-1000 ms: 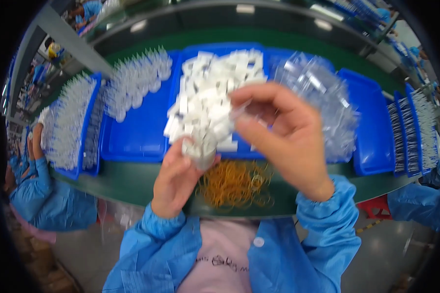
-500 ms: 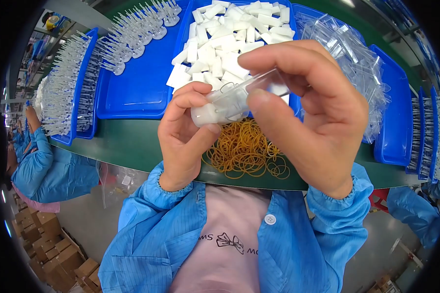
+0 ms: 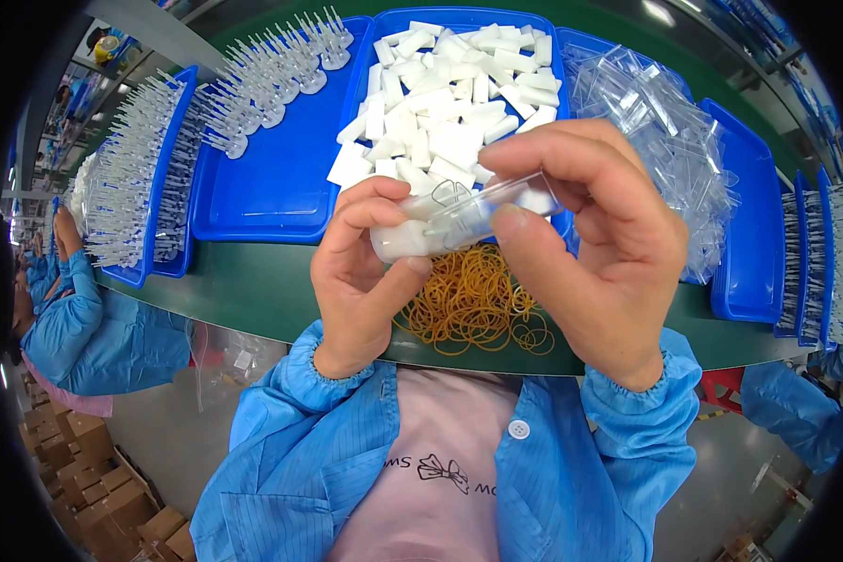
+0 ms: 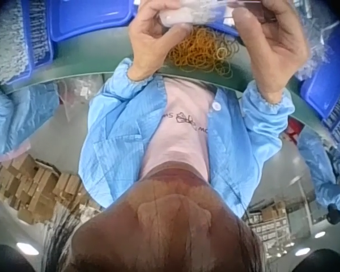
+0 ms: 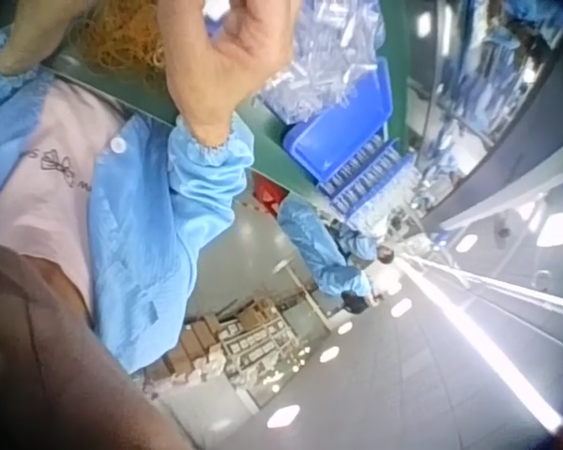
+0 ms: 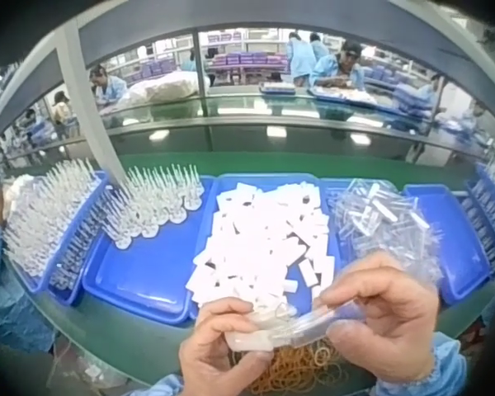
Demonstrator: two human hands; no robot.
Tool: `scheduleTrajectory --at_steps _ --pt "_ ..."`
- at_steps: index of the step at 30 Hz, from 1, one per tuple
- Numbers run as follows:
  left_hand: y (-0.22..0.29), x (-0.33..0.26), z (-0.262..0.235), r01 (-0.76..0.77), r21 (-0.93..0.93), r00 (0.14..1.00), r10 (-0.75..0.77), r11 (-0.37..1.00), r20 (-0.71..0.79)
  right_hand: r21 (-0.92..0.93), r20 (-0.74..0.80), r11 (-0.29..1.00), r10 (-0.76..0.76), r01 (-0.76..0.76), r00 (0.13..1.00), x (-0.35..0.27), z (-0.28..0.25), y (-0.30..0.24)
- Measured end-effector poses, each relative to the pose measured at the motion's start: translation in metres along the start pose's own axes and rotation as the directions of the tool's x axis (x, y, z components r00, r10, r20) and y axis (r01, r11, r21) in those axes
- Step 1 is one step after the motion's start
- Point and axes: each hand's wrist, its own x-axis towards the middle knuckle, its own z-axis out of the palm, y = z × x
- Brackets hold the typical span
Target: The person assembles components by fitting white foam blocks onto the prongs of a plastic base, sliding clear plastic sleeves over the blocks, and securing the bundle with a rubber band.
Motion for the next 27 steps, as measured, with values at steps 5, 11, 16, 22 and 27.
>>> scheduleTrajectory --at_steps 5,11,16,22,27 --pt "0.005 0.000 0.000 0.093 -0.129 0.995 -0.089 0.987 0.037 0.034 0.000 0.999 -0.024 0.024 1.000 -0.003 -0.003 0.000" --pt "0.004 0.001 -0.001 0.106 -0.149 0.994 -0.102 0.983 0.035 0.031 -0.069 0.999 0.040 -0.038 0.997 -0.002 0.002 -0.001" --pt "0.005 0.004 -0.001 -0.005 0.012 1.000 0.005 1.000 -0.008 -0.295 -0.020 0.951 -0.109 0.098 0.994 0.000 0.002 -0.002" --pt "0.009 0.007 -0.001 -0.191 0.389 0.976 0.218 0.901 -0.027 -0.264 -0.044 0.963 -0.071 0.057 0.996 0.004 0.001 0.007" --pt "0.011 0.007 0.003 -0.249 0.489 0.956 0.294 0.836 -0.016 -0.060 -0.061 0.993 0.100 -0.104 0.993 0.004 0.004 0.009"
